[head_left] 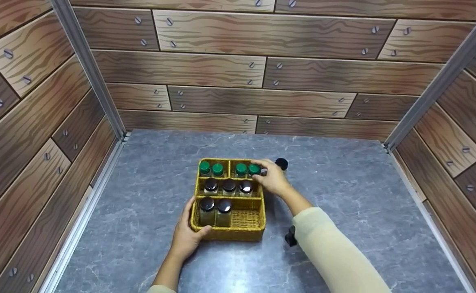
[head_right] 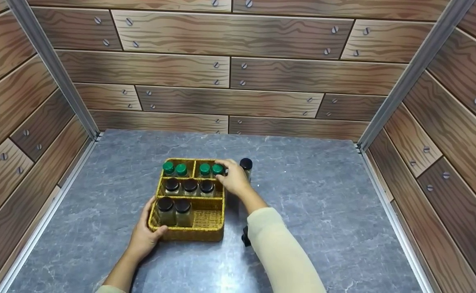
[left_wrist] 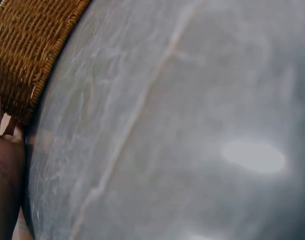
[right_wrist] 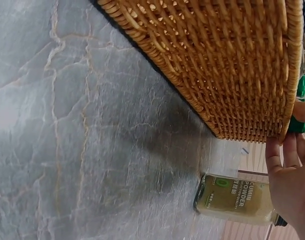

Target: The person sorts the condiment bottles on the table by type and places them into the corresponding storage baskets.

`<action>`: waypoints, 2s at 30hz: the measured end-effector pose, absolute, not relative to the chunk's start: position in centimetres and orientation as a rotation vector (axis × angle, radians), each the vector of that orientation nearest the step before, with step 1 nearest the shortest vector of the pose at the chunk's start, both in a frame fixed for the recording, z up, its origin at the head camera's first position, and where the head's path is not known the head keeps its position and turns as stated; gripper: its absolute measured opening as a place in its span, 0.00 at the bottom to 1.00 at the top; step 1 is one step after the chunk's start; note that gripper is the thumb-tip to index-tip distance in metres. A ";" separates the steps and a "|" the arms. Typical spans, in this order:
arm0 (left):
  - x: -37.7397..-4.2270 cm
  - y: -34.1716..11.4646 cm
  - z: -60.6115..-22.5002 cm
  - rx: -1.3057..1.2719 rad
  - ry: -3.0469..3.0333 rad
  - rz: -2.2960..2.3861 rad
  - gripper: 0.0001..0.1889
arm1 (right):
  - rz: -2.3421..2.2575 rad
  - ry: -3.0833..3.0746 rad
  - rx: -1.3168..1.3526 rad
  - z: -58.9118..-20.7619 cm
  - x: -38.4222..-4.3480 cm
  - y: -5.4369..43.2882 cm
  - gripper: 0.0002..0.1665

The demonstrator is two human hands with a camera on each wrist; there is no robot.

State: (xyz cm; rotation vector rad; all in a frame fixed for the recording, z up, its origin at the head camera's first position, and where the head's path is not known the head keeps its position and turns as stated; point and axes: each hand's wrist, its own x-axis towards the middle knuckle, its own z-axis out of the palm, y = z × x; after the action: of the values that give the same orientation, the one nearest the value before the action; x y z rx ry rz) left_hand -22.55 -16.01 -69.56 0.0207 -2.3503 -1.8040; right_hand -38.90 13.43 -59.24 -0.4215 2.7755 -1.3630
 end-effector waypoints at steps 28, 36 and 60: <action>-22.4 -15.9 -69.4 0.033 -2.364 -1.776 0.58 | -1.627 2.776 -0.602 -57.1 -38.6 16.1 0.24; -22.4 -16.0 -69.2 0.059 -2.394 -1.781 0.58 | -1.500 2.888 -0.601 -56.5 -39.2 17.8 0.25; -22.4 -15.9 -69.5 0.043 -2.376 -1.795 0.58 | -1.411 2.880 -0.275 -59.2 -40.9 20.4 0.36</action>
State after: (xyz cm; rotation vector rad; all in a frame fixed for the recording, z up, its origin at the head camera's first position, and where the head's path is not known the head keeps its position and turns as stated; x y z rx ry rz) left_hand -22.36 -15.94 -69.47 0.0432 -2.3764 -1.7948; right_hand -40.93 20.39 -59.22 -0.2751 2.8804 -1.4109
